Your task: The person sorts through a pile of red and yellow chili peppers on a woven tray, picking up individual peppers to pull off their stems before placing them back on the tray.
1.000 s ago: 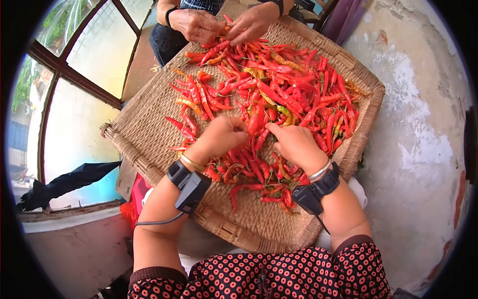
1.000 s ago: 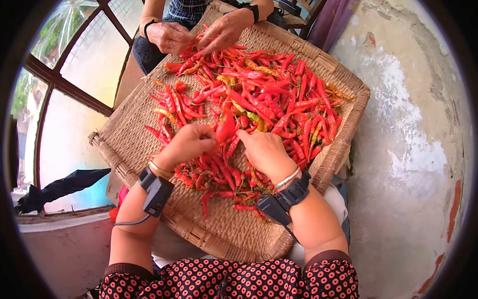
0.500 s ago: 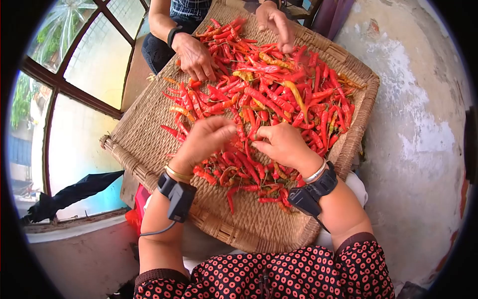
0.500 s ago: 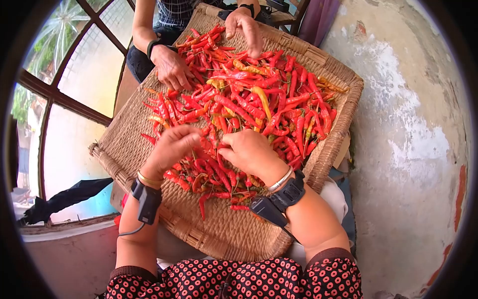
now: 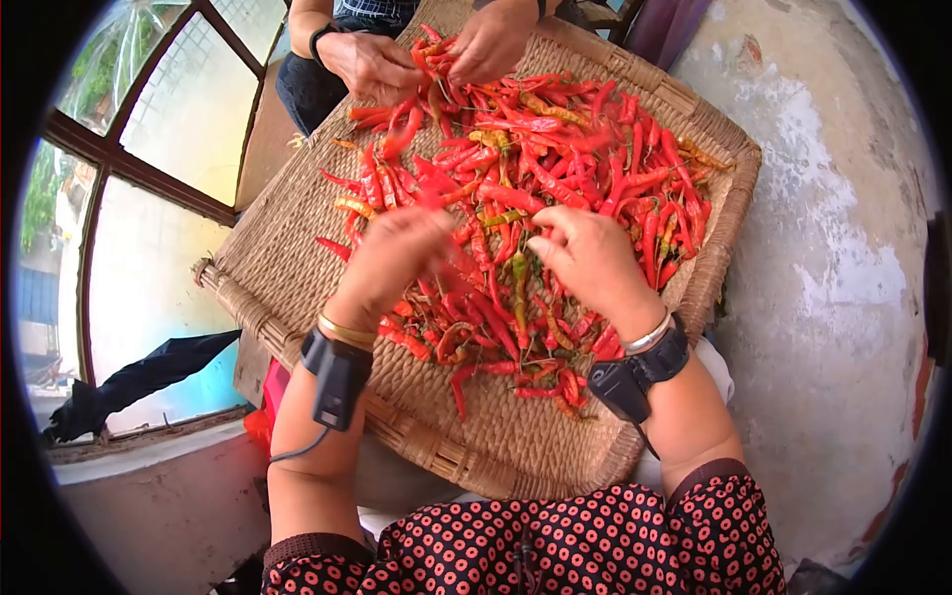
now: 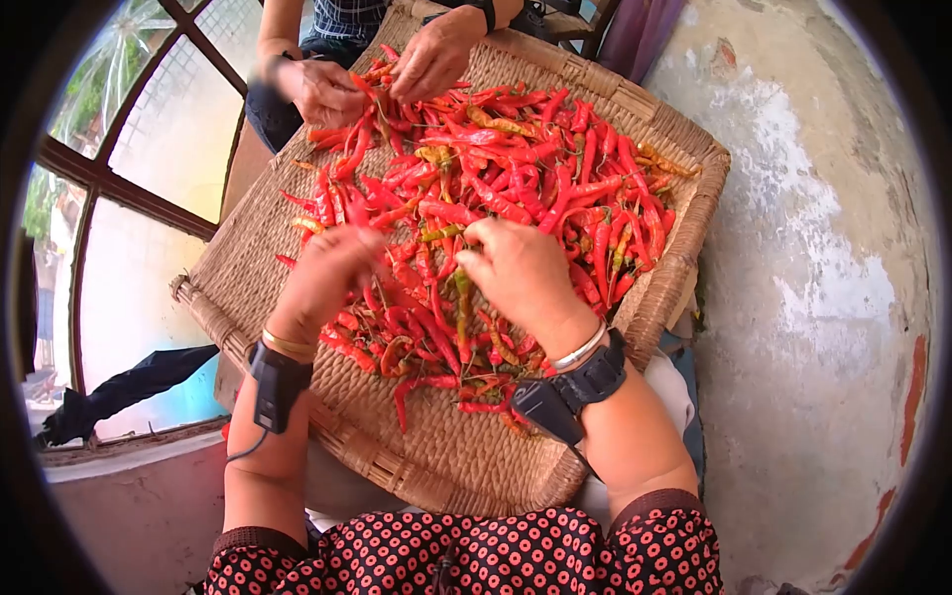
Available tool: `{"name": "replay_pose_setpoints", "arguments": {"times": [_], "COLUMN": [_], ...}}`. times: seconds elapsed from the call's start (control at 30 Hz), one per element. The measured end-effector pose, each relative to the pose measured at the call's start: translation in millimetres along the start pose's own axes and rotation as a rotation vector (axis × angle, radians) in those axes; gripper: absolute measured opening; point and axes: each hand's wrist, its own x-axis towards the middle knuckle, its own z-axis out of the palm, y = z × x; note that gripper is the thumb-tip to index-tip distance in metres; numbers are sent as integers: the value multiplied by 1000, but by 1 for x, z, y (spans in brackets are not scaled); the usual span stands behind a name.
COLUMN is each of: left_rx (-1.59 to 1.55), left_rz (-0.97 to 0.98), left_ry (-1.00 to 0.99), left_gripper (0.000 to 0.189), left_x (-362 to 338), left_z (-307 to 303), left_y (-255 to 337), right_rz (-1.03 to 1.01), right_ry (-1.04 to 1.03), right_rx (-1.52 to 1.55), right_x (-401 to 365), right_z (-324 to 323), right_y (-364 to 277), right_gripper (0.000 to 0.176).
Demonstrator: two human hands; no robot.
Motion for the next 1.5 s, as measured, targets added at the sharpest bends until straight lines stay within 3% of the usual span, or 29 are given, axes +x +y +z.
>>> {"name": "replay_pose_setpoints", "arguments": {"times": [0.07, 0.13, 0.27, 0.4, 0.47, 0.53, 0.6, 0.67, 0.73, 0.8, 0.97, 1.1, 1.17, 1.2, 1.3, 1.4, 1.47, 1.5], "left_rx": [-370, -328, -1, 119, 514, 700, 924, 901, 1144, 1198, 1443, 1391, 1012, 1018, 669, 699, 678, 714], "left_rz": [94, 79, -79, 70, 356, 415, 635, 640, 757, 692, 674, 682, 593, 604, 490, 632, 613, 538], "left_ry": [184, 145, -12, 63, 306, 315, -61, -190, -445, -483, -456, -531, -618, -620, -297, -355, -397, -375], "left_gripper": [28, 31, 37, 48, 46, 40, 34, 37, 42, 48, 39, 32, 25, 25, 41, 44, 40, 34], "left_x": [4, 8, 8, 26, 32, 22, 13, 1, -5, -13, -19, -9, -6, -9, -31, -42, -37, -36], "left_z": [-8, -15, -4, -9, -12, 1, 18, 37, 46, 50, 57, 56, 55, 58, 75, 91, 99, 102], "left_y": [-1, -4, -5, -30, -37, -26, -20, -21, -22, -28, -31, -45, -44, -36, 6, 21, 9, 3], "right_rz": [52, 55, 55, 121, 179, 166, 175, 125, 115, 101, -35, -84, -37, 20, -34, -64, 17, 161], "right_ry": [50, 115, 94, -1, -27, -69, -64, -51, -38, -55, -79, -185, -276, -382, -431, -429, -492, -584], "right_rx": [-139, -237, -382, -430, -434, -389, -364, -353, -357, -358, -255, -98, 10, 125, 173, 275, 423, 572], "right_x": [0, 1, 1, -4, -4, -6, -5, -4, -5, -5, -8, -16, -21, -25, -38, -47, -51, -54], "right_z": [-10, -14, -22, -30, -33, -32, -31, -27, -25, -23, -30, -37, -50, -56, -65, -66, -66, -66], "right_y": [3, 10, 15, 22, 27, 31, 31, 36, 32, 31, 27, 16, 4, -1, 0, 0, -2, 0], "right_gripper": [20, 20, 21, 23, 24, 25, 25, 24, 23, 23, 14, 8, 10, 12, 16, 17, 18, 20]}}
